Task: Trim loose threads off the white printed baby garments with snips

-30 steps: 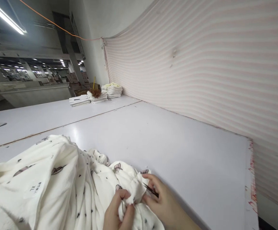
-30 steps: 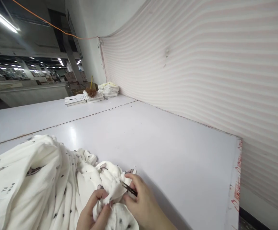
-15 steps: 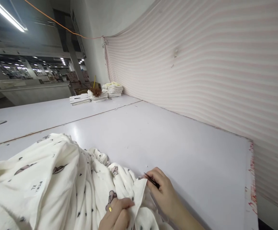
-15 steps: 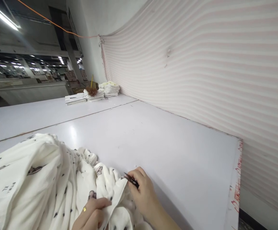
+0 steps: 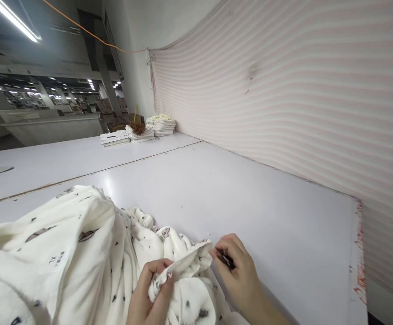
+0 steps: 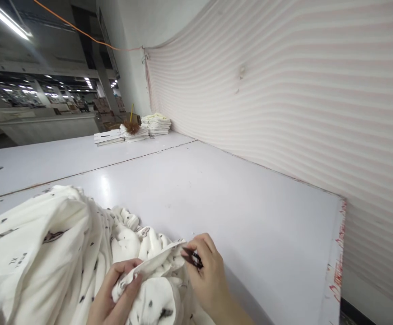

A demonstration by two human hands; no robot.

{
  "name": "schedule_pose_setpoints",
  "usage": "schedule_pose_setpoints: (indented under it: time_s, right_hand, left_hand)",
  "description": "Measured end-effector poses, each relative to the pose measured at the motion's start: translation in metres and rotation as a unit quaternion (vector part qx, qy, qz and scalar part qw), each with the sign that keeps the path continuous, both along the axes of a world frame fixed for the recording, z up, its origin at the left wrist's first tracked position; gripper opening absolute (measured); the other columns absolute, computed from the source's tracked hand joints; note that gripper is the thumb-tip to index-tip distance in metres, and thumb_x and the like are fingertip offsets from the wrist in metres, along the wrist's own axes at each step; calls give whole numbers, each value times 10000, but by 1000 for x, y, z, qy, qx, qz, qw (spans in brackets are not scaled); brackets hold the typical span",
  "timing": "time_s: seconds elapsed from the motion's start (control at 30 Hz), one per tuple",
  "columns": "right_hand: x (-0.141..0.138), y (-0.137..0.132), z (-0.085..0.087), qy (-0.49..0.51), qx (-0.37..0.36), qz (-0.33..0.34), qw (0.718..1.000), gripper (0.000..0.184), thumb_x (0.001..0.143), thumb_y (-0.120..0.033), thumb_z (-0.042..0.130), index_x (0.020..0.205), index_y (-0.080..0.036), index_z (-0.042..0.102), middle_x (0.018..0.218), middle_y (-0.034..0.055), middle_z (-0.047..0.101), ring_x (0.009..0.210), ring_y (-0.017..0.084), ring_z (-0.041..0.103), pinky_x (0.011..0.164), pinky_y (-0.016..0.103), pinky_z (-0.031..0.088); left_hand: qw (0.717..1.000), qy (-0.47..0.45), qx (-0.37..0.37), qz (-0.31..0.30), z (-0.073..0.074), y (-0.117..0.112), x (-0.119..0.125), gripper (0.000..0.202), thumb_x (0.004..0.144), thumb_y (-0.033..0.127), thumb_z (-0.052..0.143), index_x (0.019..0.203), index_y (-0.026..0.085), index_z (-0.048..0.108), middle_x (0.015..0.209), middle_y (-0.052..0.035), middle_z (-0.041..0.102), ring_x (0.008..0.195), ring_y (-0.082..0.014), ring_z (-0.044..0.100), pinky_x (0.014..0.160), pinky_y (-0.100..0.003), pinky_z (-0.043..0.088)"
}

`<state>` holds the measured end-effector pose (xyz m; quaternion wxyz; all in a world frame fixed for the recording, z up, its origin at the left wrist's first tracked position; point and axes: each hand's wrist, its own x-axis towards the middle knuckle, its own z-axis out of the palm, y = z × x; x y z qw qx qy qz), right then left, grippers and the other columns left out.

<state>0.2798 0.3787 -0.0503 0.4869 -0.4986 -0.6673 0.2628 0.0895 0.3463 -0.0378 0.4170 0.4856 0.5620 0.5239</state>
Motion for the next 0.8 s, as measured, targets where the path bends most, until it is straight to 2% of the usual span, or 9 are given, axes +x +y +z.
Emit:
schedule_pose_setpoints:
  time_s: [0.07, 0.13, 0.23, 0.3, 0.37, 0.47, 0.57, 0.7, 0.8]
  right_hand:
    - [0, -5, 7, 3, -21, 87, 996, 99, 882, -201, 563, 941, -241, 633, 922, 27, 606, 817, 166, 596, 729, 251, 466]
    - [-3, -6, 11, -3, -65, 143, 988, 157, 860, -189, 600, 994, -244, 661, 983, 39, 635, 896, 182, 609, 789, 263, 466]
    - [-11, -2, 11, 20, -103, 137, 985, 110, 837, -131, 572, 823, -214, 643, 875, 24, 628, 829, 174, 595, 745, 261, 455]
    - [-17, -2, 8, 53, -96, 123, 986, 109, 821, -120, 552, 761, -208, 576, 815, 8, 590, 766, 162, 560, 692, 252, 440]
    - [-22, -5, 5, 72, -74, 111, 988, 99, 814, -148, 562, 749, -212, 524, 777, -10, 541, 716, 149, 518, 650, 242, 420]
    - [-28, -14, 3, 68, -50, 105, 991, 131, 805, -184, 586, 708, -211, 503, 726, -23, 496, 698, 146, 490, 638, 238, 401]
    - [-32, -21, 5, 89, -89, 115, 985, 106, 793, -223, 623, 706, -200, 568, 729, -16, 533, 711, 150, 515, 662, 239, 415]
    - [-31, -21, 10, 167, -192, 95, 962, 175, 852, -361, 593, 833, -192, 637, 764, -3, 609, 724, 158, 567, 669, 231, 452]
    - [-28, -20, 12, 138, -219, 107, 960, 141, 861, -320, 581, 844, -199, 650, 769, 3, 650, 736, 174, 601, 671, 240, 476]
  left_hand:
    - [1000, -18, -8, -6, 2, 1, -1, 275, 810, 464, 617, 812, 235, 466, 906, 1, 630, 676, -141, 578, 558, -185, 449]
    - [1000, -8, -3, -5, 1, 2, -2, 246, 834, 451, 587, 835, 240, 460, 972, -11, 652, 759, -160, 617, 658, -215, 487]
    - [996, 60, 62, 17, -6, 2, -5, 167, 898, 396, 474, 947, 245, 526, 1141, -61, 657, 1037, -217, 611, 907, -317, 469]
    - [982, 128, 137, 0, -11, 2, -7, 263, 932, 356, 388, 968, 239, 621, 1270, -84, 600, 1157, -233, 562, 972, -336, 440]
    - [965, 188, 179, -47, -15, 2, -8, 346, 942, 317, 351, 999, 256, 686, 1271, -86, 586, 1119, -227, 590, 914, -304, 481]
    - [947, 241, 180, -111, -16, 3, -9, 251, 867, 290, 514, 1073, 274, 657, 1088, -78, 621, 955, -214, 637, 795, -274, 522]
    - [936, 264, 185, -143, -16, 4, -10, 80, 848, 221, 536, 886, 239, 605, 871, -36, 583, 765, -175, 613, 693, -254, 504]
    - [931, 263, 228, -113, -22, 3, -11, 127, 886, 160, 422, 846, 234, 518, 841, -21, 528, 684, -146, 579, 624, -231, 472]
    - [925, 265, 264, -72, -29, 0, -8, 145, 875, 136, 407, 875, 243, 504, 931, -38, 526, 709, -142, 591, 628, -228, 477]
